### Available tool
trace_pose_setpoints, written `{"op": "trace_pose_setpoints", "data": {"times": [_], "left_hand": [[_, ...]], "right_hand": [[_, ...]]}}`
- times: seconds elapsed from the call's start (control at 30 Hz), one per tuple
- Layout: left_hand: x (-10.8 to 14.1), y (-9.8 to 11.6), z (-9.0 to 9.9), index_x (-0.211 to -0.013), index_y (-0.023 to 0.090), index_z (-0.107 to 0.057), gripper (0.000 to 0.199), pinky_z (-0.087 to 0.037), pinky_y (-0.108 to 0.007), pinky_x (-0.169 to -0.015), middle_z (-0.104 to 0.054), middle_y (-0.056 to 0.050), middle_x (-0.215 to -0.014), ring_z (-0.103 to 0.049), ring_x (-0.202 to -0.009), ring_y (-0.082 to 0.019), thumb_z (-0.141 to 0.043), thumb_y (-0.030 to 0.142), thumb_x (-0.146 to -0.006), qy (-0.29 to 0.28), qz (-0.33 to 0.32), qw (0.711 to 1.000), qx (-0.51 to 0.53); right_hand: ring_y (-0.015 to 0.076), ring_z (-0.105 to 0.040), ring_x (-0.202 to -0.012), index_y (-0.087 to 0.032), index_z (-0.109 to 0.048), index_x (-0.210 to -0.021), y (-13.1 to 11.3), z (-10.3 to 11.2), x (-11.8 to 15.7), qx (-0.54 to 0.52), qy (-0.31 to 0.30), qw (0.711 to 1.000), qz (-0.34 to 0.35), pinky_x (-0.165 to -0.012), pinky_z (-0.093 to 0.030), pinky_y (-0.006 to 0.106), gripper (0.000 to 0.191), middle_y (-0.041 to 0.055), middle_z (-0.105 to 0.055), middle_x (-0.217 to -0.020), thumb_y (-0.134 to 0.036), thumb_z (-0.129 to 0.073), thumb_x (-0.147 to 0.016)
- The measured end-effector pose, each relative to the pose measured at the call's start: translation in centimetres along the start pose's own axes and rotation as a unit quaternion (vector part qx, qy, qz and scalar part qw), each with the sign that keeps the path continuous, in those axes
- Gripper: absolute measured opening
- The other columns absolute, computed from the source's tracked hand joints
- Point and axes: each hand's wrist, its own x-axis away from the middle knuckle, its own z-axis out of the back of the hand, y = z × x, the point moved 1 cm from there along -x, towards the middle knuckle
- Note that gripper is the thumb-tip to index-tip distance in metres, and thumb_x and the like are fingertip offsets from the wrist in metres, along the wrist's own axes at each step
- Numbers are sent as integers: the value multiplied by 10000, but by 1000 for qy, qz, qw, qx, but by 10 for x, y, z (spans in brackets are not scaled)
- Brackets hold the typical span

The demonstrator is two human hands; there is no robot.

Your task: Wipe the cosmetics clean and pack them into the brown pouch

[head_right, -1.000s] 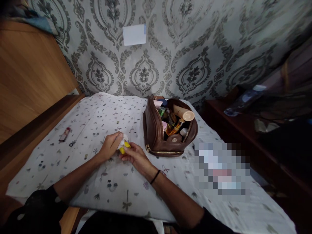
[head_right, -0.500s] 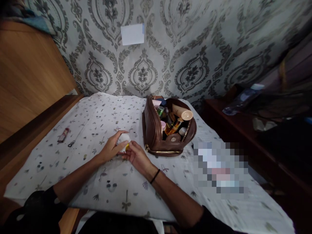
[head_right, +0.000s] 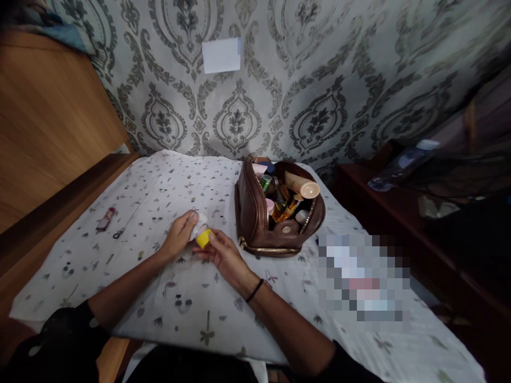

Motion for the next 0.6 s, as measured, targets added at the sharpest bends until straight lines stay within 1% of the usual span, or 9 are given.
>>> {"op": "trace_pose_setpoints", "data": {"times": [0.07,0.13,0.17,0.2,0.27,0.33,0.43,0.5,0.6], "left_hand": [[2,3,-1,-1012,180,-579,373,-418,-257,-667,-587,5,-800,-537,-703,-147,-391,500,-976,-34,-12,999,-11],[5,6,-2,-1267,186,-510,449,-434,-269,-689,-628,-11,-888,-569,-734,-164,-474,495,-944,-78,-29,995,-46],[7,7,-3,-1337,183,-462,520,-438,-275,-693,-633,-16,-902,-577,-739,-172,-515,495,-924,-98,-35,992,-66],[8,8,-3,-1360,176,-440,563,-439,-280,-695,-635,-21,-902,-583,-745,-180,-542,496,-908,-110,-41,990,-83],[9,10,-4,-1309,167,-472,517,-439,-285,-702,-634,-30,-898,-593,-775,-192,-536,490,-910,-107,-47,988,-102],[9,11,-4,-1183,175,-529,389,-434,-285,-706,-627,-26,-874,-594,-790,-193,-490,471,-934,-84,-48,989,-109],[9,13,-2,-1007,194,-553,273,-417,-275,-698,-598,3,-793,-574,-743,-169,-429,433,-962,-59,-58,991,-107],[8,12,-2,-901,200,-536,276,-394,-264,-664,-554,25,-719,-536,-675,-146,-387,418,-979,-54,-63,992,-98],[5,9,-1,-728,208,-443,366,-341,-253,-592,-441,49,-612,-445,-585,-121,-337,435,-994,-38,-49,995,-79]], "right_hand": [[145,-703,-797,-210,-639,-981,0,0,-1,-20,15,1000,10,-751,-541,276,377,7,-727,-919,-395,-837,-720],[127,-675,-782,-221,-639,-924,0,0,-2,-39,24,999,14,-748,-534,270,329,-19,-713,-869,-397,-833,-724],[122,-662,-774,-224,-636,-896,0,0,-2,-45,24,999,13,-738,-533,266,312,-28,-704,-849,-398,-831,-726],[121,-653,-765,-226,-632,-875,0,1,-2,-48,21,999,9,-725,-533,265,304,-31,-698,-834,-401,-830,-725],[131,-652,-751,-225,-623,-848,0,1,-2,-45,8,999,-1,-696,-530,267,317,-34,-681,-788,-421,-833,-715],[145,-662,-744,-221,-616,-838,0,-1,-1,-32,-4,999,-14,-674,-527,268,354,-35,-663,-747,-465,-833,-701],[152,-678,-782,-213,-633,-900,-1,-5,2,5,-10,1000,-21,-659,-522,255,386,-15,-683,-832,-481,-829,-702],[138,-673,-788,-198,-653,-950,-1,-7,3,35,-7,999,-9,-650,-516,234,386,-1,-692,-884,-432,-839,-706],[123,-674,-751,-164,-676,-937,-1,-6,4,51,-3,999,0,-633,-506,209,379,1,-692,-835,-377,-862,-685]]}}
